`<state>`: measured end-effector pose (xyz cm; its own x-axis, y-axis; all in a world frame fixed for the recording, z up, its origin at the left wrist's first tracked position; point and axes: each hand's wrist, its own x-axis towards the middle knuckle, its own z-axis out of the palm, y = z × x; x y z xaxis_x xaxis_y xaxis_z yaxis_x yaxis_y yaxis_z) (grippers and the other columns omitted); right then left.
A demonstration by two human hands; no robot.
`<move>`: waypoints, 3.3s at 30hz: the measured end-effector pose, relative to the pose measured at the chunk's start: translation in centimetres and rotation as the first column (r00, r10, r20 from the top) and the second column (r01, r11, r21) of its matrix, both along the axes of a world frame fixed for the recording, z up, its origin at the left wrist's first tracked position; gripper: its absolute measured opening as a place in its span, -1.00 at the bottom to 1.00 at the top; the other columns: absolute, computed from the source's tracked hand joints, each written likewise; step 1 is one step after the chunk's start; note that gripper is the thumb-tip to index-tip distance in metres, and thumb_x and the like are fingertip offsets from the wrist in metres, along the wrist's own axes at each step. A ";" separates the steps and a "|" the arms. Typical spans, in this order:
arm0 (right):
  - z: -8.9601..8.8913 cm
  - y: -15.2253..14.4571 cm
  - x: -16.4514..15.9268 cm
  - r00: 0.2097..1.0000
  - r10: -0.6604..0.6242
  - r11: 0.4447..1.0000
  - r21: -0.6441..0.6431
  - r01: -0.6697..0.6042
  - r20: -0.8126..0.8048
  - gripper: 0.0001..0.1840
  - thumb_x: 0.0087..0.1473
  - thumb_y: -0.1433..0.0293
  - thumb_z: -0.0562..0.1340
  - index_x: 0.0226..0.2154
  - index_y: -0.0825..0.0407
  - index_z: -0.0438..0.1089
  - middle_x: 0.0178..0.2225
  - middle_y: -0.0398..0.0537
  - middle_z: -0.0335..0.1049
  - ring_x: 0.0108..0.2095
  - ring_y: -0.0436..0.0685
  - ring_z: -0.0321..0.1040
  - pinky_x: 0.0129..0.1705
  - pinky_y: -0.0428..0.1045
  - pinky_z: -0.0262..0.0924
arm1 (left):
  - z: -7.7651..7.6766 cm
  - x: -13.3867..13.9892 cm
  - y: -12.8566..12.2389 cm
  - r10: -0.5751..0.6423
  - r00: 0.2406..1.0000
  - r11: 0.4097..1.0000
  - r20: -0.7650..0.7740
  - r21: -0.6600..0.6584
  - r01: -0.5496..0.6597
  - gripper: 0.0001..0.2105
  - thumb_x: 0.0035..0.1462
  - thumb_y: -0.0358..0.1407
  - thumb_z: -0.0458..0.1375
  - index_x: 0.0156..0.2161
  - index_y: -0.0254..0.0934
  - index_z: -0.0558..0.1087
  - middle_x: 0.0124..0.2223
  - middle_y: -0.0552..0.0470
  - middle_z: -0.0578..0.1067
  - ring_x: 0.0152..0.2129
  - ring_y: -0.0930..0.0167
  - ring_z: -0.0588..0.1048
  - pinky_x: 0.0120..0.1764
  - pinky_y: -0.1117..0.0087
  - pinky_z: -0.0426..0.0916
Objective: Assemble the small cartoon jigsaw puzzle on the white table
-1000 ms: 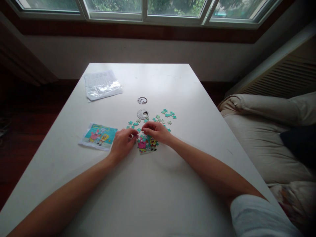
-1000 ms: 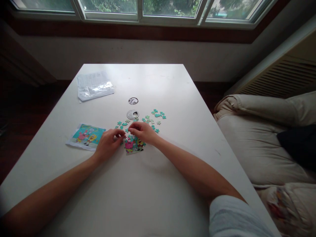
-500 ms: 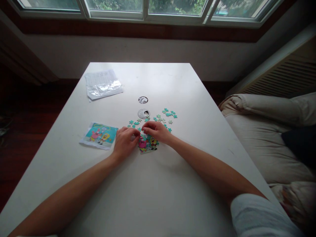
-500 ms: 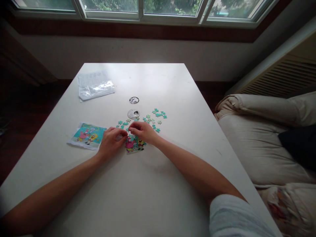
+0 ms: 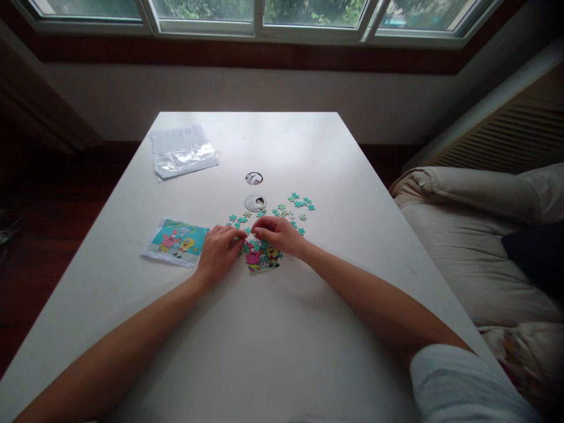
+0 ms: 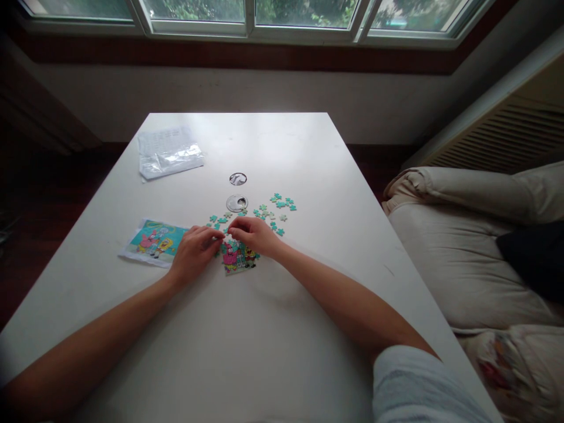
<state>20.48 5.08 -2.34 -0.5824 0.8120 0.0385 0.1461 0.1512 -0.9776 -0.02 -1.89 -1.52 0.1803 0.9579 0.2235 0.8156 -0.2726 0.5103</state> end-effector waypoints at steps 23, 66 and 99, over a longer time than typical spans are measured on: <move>-0.2 0.1 0.2 1.000 0.009 0.999 0.035 -0.009 0.001 -0.78 0.17 0.25 0.23 -0.30 0.06 0.49 -0.42 -0.16 0.44 -0.40 0.01 0.31 -0.31 -0.08 0.18 | -0.2 -0.5 -0.6 -0.187 0.966 0.977 -0.177 0.073 0.202 -0.81 0.33 -0.37 0.09 -0.04 -0.10 0.49 0.00 0.02 0.56 -0.08 0.28 0.46 0.01 0.24 0.34; 0.2 -0.1 0.0 0.999 -0.009 0.998 0.064 0.006 0.044 -0.77 0.14 0.25 0.23 -0.33 0.07 0.49 -0.47 -0.18 0.39 -0.43 0.00 0.23 -0.34 -0.08 0.13 | -0.2 -0.2 0.0 -0.112 0.981 0.987 -0.156 0.096 0.128 -0.93 0.25 -0.28 0.20 -0.18 -0.16 0.52 -0.10 -0.01 0.50 -0.11 0.25 0.42 0.00 0.18 0.32; 0.6 -0.6 -0.2 0.996 -0.039 0.992 0.119 0.030 0.077 -0.81 0.14 0.29 0.21 -0.33 0.06 0.49 -0.47 -0.18 0.38 -0.45 -0.01 0.21 -0.36 -0.09 0.10 | 0.3 0.7 -0.4 -0.088 0.996 0.996 0.015 -0.014 0.088 -0.92 0.18 -0.37 0.19 -0.26 -0.14 0.52 -0.28 0.11 0.59 -0.25 0.31 0.46 -0.11 0.24 0.27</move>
